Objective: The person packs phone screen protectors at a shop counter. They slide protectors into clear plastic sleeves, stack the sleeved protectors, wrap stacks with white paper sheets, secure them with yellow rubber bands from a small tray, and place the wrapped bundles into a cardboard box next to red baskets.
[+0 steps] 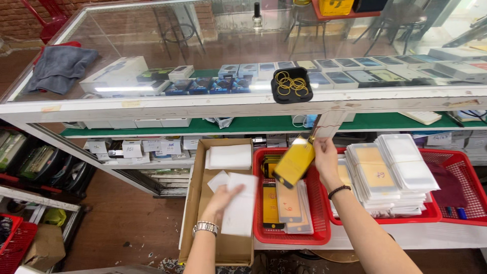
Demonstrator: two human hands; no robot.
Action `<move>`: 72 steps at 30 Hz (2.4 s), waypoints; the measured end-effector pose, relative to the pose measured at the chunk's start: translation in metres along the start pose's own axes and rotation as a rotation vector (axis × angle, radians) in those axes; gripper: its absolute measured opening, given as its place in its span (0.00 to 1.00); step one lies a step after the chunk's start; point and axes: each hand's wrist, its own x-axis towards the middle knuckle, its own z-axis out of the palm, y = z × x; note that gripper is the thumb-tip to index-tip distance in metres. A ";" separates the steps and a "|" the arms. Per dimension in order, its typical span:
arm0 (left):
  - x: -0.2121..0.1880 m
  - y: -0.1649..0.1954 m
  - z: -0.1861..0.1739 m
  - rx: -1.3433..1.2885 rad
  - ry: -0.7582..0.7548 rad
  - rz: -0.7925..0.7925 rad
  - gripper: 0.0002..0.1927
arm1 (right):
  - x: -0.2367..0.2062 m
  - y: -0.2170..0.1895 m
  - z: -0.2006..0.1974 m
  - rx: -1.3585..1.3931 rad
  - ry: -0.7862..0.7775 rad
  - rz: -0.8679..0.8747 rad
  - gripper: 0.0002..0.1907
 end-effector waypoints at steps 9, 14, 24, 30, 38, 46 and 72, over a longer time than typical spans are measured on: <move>0.082 -0.029 -0.050 -0.103 0.585 0.060 0.26 | -0.059 0.062 0.093 -0.359 -0.384 -0.016 0.15; 0.087 -0.027 -0.021 0.197 0.791 0.136 0.49 | -0.063 0.058 0.080 -0.770 -0.281 -0.128 0.27; 0.071 0.006 0.075 0.344 0.645 0.524 0.42 | -0.091 0.054 0.041 -0.985 -0.339 0.286 0.54; 0.054 0.007 0.122 0.285 0.413 0.592 0.28 | -0.092 0.071 0.026 -0.809 -0.226 0.228 0.34; 0.063 -0.023 0.143 0.343 0.308 0.400 0.23 | -0.083 0.051 -0.002 -0.831 -0.332 0.049 0.14; 0.088 0.013 0.163 -0.363 -0.243 0.132 0.30 | -0.067 -0.024 -0.068 -0.414 -0.477 -0.230 0.11; -0.007 0.028 0.156 0.251 -0.318 0.315 0.19 | -0.010 0.008 -0.068 0.717 -0.261 0.198 0.17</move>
